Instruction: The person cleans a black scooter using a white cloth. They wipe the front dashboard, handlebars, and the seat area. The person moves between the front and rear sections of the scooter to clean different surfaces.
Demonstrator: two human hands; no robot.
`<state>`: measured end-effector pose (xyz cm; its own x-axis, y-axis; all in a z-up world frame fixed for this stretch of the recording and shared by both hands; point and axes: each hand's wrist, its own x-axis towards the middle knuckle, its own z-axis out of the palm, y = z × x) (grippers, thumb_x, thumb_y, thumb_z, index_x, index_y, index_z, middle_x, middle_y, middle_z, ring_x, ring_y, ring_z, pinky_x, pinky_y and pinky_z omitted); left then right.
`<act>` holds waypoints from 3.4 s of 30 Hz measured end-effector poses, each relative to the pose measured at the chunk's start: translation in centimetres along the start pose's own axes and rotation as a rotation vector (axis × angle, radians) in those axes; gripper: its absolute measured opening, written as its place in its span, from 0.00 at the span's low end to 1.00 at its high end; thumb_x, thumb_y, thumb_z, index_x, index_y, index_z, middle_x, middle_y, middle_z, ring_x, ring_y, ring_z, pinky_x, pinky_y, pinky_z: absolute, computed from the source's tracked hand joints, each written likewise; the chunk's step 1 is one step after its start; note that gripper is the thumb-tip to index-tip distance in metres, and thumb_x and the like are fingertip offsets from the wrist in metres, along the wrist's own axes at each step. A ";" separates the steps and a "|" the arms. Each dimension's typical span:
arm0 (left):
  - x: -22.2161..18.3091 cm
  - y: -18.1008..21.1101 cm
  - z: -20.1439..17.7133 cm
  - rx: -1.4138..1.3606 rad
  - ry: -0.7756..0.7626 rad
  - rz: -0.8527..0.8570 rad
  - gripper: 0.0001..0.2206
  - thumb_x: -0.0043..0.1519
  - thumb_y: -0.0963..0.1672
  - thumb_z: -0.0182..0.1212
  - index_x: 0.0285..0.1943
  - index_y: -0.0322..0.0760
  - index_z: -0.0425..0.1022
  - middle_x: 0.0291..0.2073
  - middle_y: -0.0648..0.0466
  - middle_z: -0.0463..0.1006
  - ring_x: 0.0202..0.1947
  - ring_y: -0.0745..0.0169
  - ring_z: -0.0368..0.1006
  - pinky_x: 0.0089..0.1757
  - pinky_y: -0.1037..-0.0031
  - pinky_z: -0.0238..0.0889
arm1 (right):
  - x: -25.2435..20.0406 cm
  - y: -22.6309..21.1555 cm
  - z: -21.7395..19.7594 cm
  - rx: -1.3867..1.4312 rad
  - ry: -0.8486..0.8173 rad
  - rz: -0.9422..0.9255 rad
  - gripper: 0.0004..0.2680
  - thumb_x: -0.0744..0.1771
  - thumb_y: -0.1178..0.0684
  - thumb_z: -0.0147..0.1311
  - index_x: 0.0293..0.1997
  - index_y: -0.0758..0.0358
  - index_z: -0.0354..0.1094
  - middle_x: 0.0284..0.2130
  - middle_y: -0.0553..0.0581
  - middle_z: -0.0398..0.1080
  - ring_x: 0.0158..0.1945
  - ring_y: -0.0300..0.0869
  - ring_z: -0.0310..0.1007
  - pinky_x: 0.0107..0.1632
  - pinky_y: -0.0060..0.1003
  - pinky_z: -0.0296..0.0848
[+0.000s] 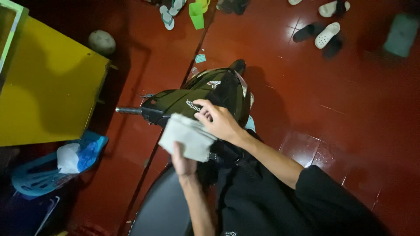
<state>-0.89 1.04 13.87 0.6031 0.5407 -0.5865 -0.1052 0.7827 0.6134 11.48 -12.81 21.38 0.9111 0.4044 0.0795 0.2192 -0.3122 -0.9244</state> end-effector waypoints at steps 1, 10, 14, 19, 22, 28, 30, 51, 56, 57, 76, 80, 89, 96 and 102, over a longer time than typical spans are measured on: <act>0.5 0.9 -0.1 0.002 -0.005 -0.004 0.25 0.64 0.51 0.62 0.68 0.38 0.69 0.54 0.33 0.77 0.49 0.39 0.77 0.48 0.46 0.73 | 0.0 0.8 -0.4 -0.003 0.006 0.001 0.15 0.67 0.52 0.58 0.61 0.47 0.64 0.32 0.56 0.79 0.34 0.47 0.81 0.36 0.37 0.79; 7.6 5.1 3.7 0.804 0.163 0.872 0.13 0.66 0.40 0.63 0.58 0.27 0.77 0.50 0.30 0.76 0.57 0.39 0.72 0.58 0.55 0.59 | -2.9 7.4 2.4 -0.373 -0.166 0.001 0.19 0.72 0.46 0.45 0.74 0.53 0.55 0.72 0.71 0.49 0.72 0.70 0.47 0.65 0.70 0.55; 9.6 1.9 3.1 1.179 0.007 1.065 0.16 0.68 0.41 0.58 0.62 0.23 0.69 0.54 0.28 0.71 0.59 0.24 0.64 0.61 0.43 0.52 | -3.0 7.0 2.1 -0.417 -0.194 0.029 0.19 0.72 0.46 0.43 0.75 0.51 0.54 0.74 0.67 0.47 0.74 0.66 0.46 0.66 0.66 0.56; 7.7 2.5 4.8 1.150 0.083 0.950 0.19 0.69 0.47 0.57 0.61 0.25 0.69 0.51 0.29 0.71 0.57 0.25 0.64 0.60 0.46 0.51 | -2.8 6.9 2.3 -0.498 -0.156 -0.050 0.19 0.71 0.49 0.45 0.73 0.53 0.56 0.72 0.68 0.51 0.72 0.66 0.51 0.65 0.62 0.60; 7.2 2.4 3.7 1.152 0.012 0.976 0.19 0.68 0.44 0.56 0.60 0.16 0.68 0.53 0.22 0.70 0.57 0.18 0.63 0.61 0.43 0.49 | -3.2 7.5 2.5 -0.509 -0.120 -0.087 0.19 0.70 0.49 0.47 0.72 0.53 0.58 0.71 0.67 0.53 0.72 0.65 0.52 0.67 0.58 0.59; 6.3 -0.3 0.4 1.174 -0.020 0.932 0.18 0.67 0.45 0.55 0.57 0.20 0.73 0.52 0.29 0.76 0.55 0.28 0.71 0.59 0.47 0.56 | -3.1 7.7 2.6 -0.499 -0.081 -0.135 0.19 0.70 0.50 0.48 0.71 0.56 0.59 0.71 0.69 0.53 0.71 0.66 0.53 0.67 0.56 0.58; 5.8 -2.3 -0.5 1.083 -0.101 1.002 0.27 0.65 0.41 0.54 0.71 0.15 0.57 0.71 0.23 0.55 0.73 0.27 0.47 0.69 0.49 0.33 | -3.1 7.6 2.5 -0.501 -0.066 -0.137 0.19 0.70 0.52 0.47 0.72 0.56 0.58 0.71 0.69 0.53 0.71 0.65 0.53 0.68 0.55 0.57; -3.1 -1.6 -12.5 0.357 -0.446 -0.001 0.14 0.71 0.47 0.48 0.39 0.32 0.70 0.21 0.53 0.70 0.15 0.69 0.60 0.18 0.76 0.53 | -9.2 1.2 5.6 0.234 -0.186 -0.097 0.29 0.67 0.46 0.51 0.75 0.67 0.42 0.74 0.69 0.46 0.75 0.58 0.51 0.71 0.59 0.58; -3.9 0.2 -12.8 0.267 -0.514 -0.166 0.20 0.68 0.45 0.48 0.65 0.27 0.61 0.45 0.45 0.69 0.38 0.55 0.62 0.38 0.68 0.53 | -14.5 5.1 8.5 0.910 -0.361 0.598 0.20 0.66 0.50 0.54 0.64 0.65 0.57 0.52 0.65 0.67 0.48 0.47 0.68 0.49 0.39 0.68; -4.1 0.3 -11.6 0.294 -0.507 -0.185 0.29 0.65 0.44 0.49 0.77 0.31 0.54 0.70 0.43 0.65 0.64 0.49 0.63 0.62 0.61 0.52 | -15.6 7.7 9.3 0.983 -0.332 0.835 0.15 0.67 0.47 0.55 0.52 0.70 0.70 0.36 0.63 0.75 0.30 0.43 0.72 0.31 0.35 0.72; -1.5 7.1 1.3 0.892 -0.461 0.610 0.28 0.68 0.57 0.41 0.68 0.37 0.68 0.33 0.43 0.85 0.25 0.55 0.79 0.37 0.65 0.71 | -3.8 1.0 0.0 0.925 -0.002 0.922 0.23 0.64 0.64 0.56 0.69 0.62 0.59 0.56 0.70 0.70 0.54 0.60 0.73 0.52 0.72 0.72; 1.8 1.9 2.2 1.102 -0.168 1.004 0.22 0.67 0.46 0.57 0.70 0.38 0.67 0.67 0.41 0.65 0.69 0.31 0.57 0.66 0.47 0.47 | 2.3 8.5 -4.9 0.629 0.167 0.290 0.19 0.69 0.57 0.52 0.69 0.60 0.54 0.50 0.56 0.66 0.44 0.41 0.64 0.43 0.42 0.64; 3.4 -5.5 3.2 1.297 0.002 0.862 0.34 0.69 0.54 0.51 0.82 0.44 0.45 0.81 0.40 0.38 0.79 0.29 0.31 0.69 0.38 0.26 | 12.8 8.7 4.6 -0.005 -0.452 -0.391 0.18 0.64 0.69 0.48 0.62 0.68 0.67 0.53 0.67 0.70 0.60 0.57 0.67 0.62 0.61 0.62; 3.4 -5.6 3.2 1.094 0.130 0.981 0.35 0.63 0.54 0.63 0.77 0.37 0.59 0.78 0.43 0.53 0.79 0.30 0.43 0.71 0.46 0.40 | 10.8 4.4 2.5 -0.219 -0.665 -0.528 0.31 0.56 0.74 0.38 0.68 0.73 0.62 0.69 0.70 0.59 0.72 0.66 0.54 0.70 0.59 0.54; 4.1 -6.1 3.1 1.035 0.225 1.086 0.29 0.56 0.53 0.70 0.64 0.39 0.73 0.64 0.48 0.68 0.67 0.37 0.62 0.66 0.47 0.54 | 6.8 5.1 -1.5 -0.302 -0.638 -0.593 0.31 0.56 0.76 0.35 0.69 0.73 0.60 0.70 0.70 0.58 0.72 0.69 0.53 0.68 0.63 0.56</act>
<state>4.68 -2.48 9.35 0.4611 0.8051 0.3731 0.2376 -0.5172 0.8223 19.29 -13.00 17.79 0.2747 0.9394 0.2052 0.7523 -0.0771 -0.6542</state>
